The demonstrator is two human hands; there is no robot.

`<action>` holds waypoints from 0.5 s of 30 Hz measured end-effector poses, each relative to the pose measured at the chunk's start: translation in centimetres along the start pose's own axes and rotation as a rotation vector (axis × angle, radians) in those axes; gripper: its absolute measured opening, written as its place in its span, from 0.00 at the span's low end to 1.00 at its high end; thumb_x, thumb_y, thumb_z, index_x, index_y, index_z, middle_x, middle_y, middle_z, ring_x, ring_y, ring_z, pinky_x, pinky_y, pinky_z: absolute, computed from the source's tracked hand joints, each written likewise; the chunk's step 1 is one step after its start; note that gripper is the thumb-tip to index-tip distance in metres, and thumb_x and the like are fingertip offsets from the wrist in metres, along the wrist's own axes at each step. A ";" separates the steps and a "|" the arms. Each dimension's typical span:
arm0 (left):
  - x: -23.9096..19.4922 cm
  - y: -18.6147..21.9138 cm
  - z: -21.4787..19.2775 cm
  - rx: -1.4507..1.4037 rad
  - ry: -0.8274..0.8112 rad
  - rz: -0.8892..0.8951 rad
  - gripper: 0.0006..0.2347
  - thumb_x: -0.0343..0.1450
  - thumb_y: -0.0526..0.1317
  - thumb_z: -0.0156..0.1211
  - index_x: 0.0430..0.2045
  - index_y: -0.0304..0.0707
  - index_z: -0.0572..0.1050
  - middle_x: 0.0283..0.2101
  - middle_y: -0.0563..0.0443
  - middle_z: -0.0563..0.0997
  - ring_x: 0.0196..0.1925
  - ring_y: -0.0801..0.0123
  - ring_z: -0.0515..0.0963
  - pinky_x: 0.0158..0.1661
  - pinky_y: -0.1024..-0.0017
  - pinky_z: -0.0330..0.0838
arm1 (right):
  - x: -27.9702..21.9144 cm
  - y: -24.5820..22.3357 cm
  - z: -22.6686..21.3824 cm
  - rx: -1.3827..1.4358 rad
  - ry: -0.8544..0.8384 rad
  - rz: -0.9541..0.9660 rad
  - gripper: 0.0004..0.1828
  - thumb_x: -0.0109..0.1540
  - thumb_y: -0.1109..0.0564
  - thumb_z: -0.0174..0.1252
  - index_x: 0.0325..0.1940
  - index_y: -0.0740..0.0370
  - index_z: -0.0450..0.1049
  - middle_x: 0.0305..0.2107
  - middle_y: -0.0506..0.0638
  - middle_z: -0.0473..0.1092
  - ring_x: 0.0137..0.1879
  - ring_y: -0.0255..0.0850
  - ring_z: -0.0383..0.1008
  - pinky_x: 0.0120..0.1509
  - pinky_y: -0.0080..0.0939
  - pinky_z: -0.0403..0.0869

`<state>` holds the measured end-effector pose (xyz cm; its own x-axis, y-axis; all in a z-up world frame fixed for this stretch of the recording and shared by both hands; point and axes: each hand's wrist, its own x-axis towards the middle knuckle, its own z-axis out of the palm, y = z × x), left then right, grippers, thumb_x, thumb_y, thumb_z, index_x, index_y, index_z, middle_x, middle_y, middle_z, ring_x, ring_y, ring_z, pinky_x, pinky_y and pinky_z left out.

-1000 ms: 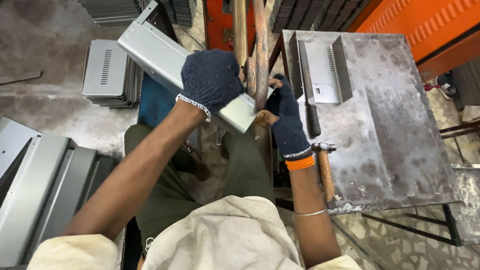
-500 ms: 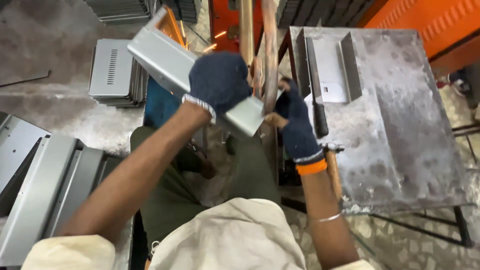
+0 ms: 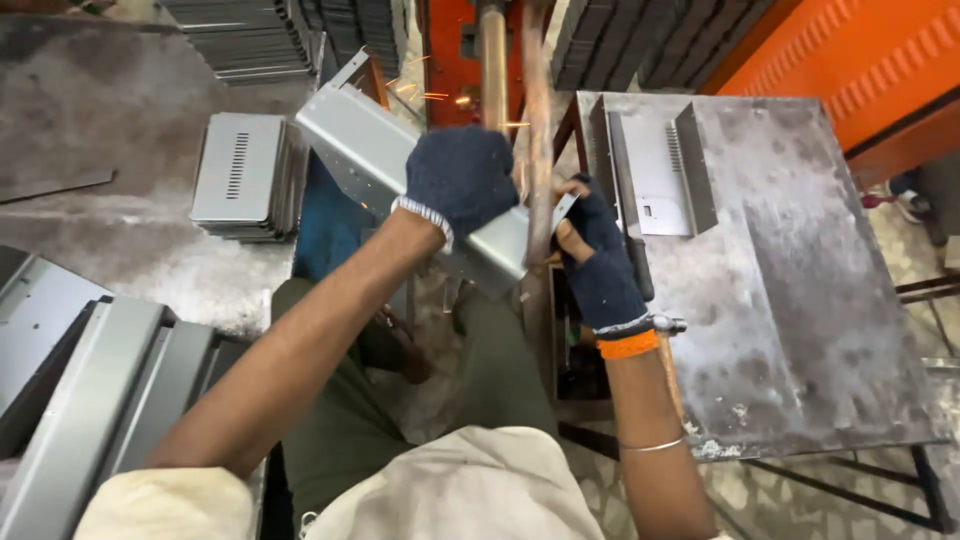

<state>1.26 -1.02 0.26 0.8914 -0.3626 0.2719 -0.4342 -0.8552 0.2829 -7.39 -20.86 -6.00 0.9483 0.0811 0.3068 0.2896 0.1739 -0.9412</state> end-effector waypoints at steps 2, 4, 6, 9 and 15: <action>-0.4 -0.3 -0.7 -0.029 -0.009 0.031 0.11 0.63 0.51 0.59 0.23 0.48 0.85 0.24 0.45 0.84 0.32 0.45 0.86 0.32 0.57 0.80 | 0.0 0.3 0.3 0.019 -0.010 -0.011 0.18 0.68 0.56 0.58 0.60 0.58 0.65 0.55 0.50 0.67 0.64 0.39 0.64 0.72 0.48 0.65; -0.2 -0.2 -0.9 -0.062 -0.009 0.071 0.12 0.63 0.50 0.59 0.23 0.47 0.84 0.24 0.42 0.83 0.32 0.42 0.85 0.33 0.55 0.80 | -0.1 0.2 0.3 0.030 -0.017 -0.031 0.18 0.66 0.56 0.60 0.58 0.58 0.65 0.55 0.52 0.67 0.65 0.41 0.65 0.72 0.49 0.66; -0.4 -0.1 -0.5 0.016 -0.077 0.000 0.10 0.63 0.50 0.61 0.25 0.49 0.85 0.24 0.45 0.84 0.32 0.45 0.86 0.34 0.56 0.81 | -0.9 0.0 0.6 0.000 0.057 0.058 0.19 0.66 0.56 0.61 0.61 0.59 0.67 0.54 0.50 0.69 0.64 0.40 0.68 0.72 0.47 0.67; -0.8 0.0 -0.3 -0.022 -0.064 -0.058 0.15 0.68 0.53 0.55 0.25 0.48 0.85 0.25 0.41 0.84 0.33 0.43 0.86 0.36 0.56 0.81 | -1.4 0.9 0.9 -0.070 0.144 0.082 0.23 0.66 0.57 0.62 0.64 0.61 0.67 0.56 0.51 0.69 0.64 0.39 0.67 0.72 0.51 0.68; -5.8 0.4 -2.7 -0.012 -0.115 -0.016 0.14 0.68 0.53 0.56 0.24 0.48 0.85 0.24 0.41 0.83 0.33 0.37 0.84 0.35 0.53 0.80 | -5.0 6.6 -7.7 -0.689 0.513 0.062 0.28 0.64 0.47 0.72 0.60 0.62 0.70 0.50 0.60 0.75 0.62 0.52 0.74 0.67 0.53 0.72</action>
<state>-4.46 1.76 1.26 0.9069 -0.3897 0.1603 -0.4209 -0.8570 0.2973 -9.23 -27.67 -14.86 0.8581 -0.4117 0.3067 0.0921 -0.4641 -0.8810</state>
